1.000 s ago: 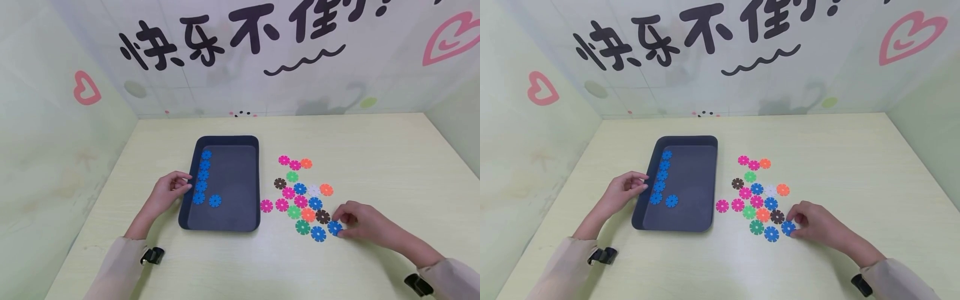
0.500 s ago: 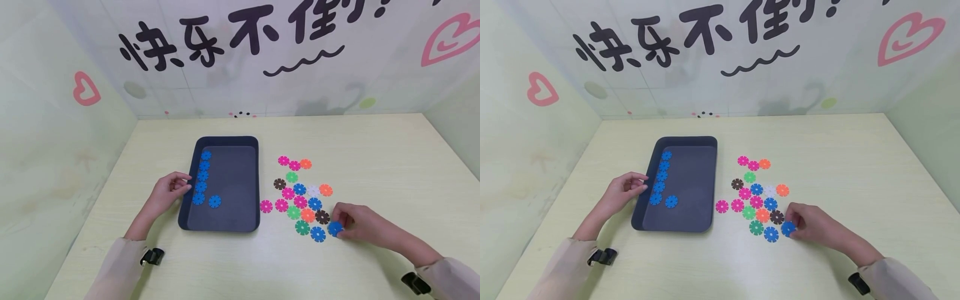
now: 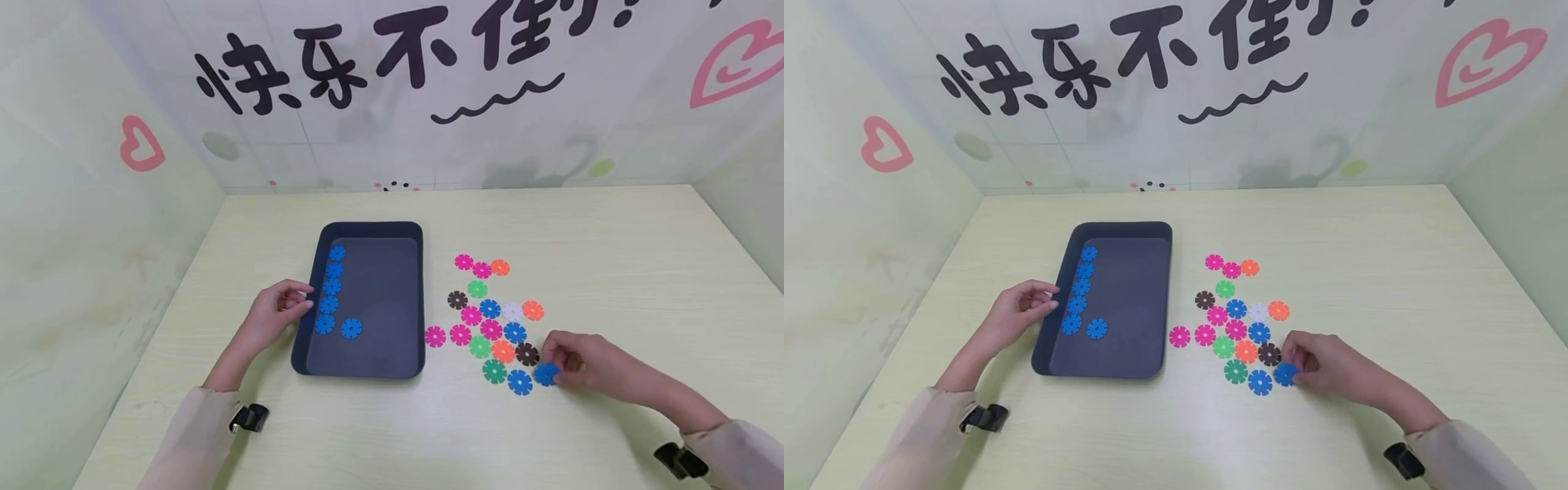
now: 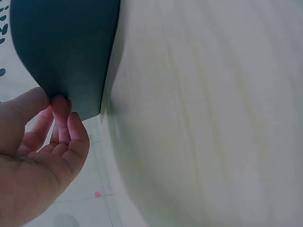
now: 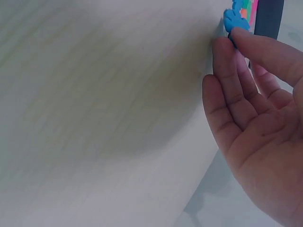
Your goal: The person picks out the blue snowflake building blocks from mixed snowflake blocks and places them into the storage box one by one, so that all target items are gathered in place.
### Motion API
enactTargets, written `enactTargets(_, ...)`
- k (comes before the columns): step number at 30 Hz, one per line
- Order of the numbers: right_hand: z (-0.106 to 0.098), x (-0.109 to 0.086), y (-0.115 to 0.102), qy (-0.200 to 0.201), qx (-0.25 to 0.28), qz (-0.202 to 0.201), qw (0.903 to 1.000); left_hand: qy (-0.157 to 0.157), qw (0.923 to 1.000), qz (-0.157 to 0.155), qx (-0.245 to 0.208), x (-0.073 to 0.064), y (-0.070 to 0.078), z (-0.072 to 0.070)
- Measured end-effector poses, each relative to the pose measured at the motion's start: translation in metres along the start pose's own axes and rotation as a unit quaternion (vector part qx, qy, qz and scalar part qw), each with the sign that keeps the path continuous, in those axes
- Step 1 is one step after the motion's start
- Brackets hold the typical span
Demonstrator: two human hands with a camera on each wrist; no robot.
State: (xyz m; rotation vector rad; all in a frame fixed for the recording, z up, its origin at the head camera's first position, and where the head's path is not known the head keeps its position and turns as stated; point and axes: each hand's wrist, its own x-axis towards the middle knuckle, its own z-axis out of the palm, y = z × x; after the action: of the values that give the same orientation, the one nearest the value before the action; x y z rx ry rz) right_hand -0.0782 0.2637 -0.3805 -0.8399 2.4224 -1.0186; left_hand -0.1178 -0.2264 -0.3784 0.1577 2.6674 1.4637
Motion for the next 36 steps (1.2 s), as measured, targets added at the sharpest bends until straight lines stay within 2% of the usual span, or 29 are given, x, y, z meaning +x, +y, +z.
enactTargets(6, -0.004, 0.0, -0.003, 0.01, 0.003, -0.033, 0.9994, -0.003, 1.0, -0.001, -0.007, 0.0, 0.001, 0.0)
enactTargets(15, -0.008, 0.01, -0.019, 0.021, -0.014, -0.016, 0.9995, -0.002, 1.0, -0.004, -0.003, 0.0, 0.0, 0.0)
enactTargets(19, -0.006, 0.018, -0.027, 0.028, -0.016, -0.03, 0.999, -0.001, 1.0, -0.003, -0.003, 0.0, 0.0, 0.0)
enactTargets(27, 0.005, 0.045, -0.042, 0.035, 0.015, -0.052, 0.9979, -0.003, 1.0, -0.001, -0.005, 0.001, 0.001, 0.0)
enactTargets(32, 0.011, 0.066, -0.053, 0.037, 0.013, -0.062, 0.9973, -0.002, 1.0, -0.002, -0.001, 0.002, 0.001, 0.0)
enactTargets(36, 0.016, 0.085, -0.058, 0.028, 0.031, -0.071, 0.9966, 0.0, 1.0, -0.008, 0.001, 0.0, 0.002, 0.0)
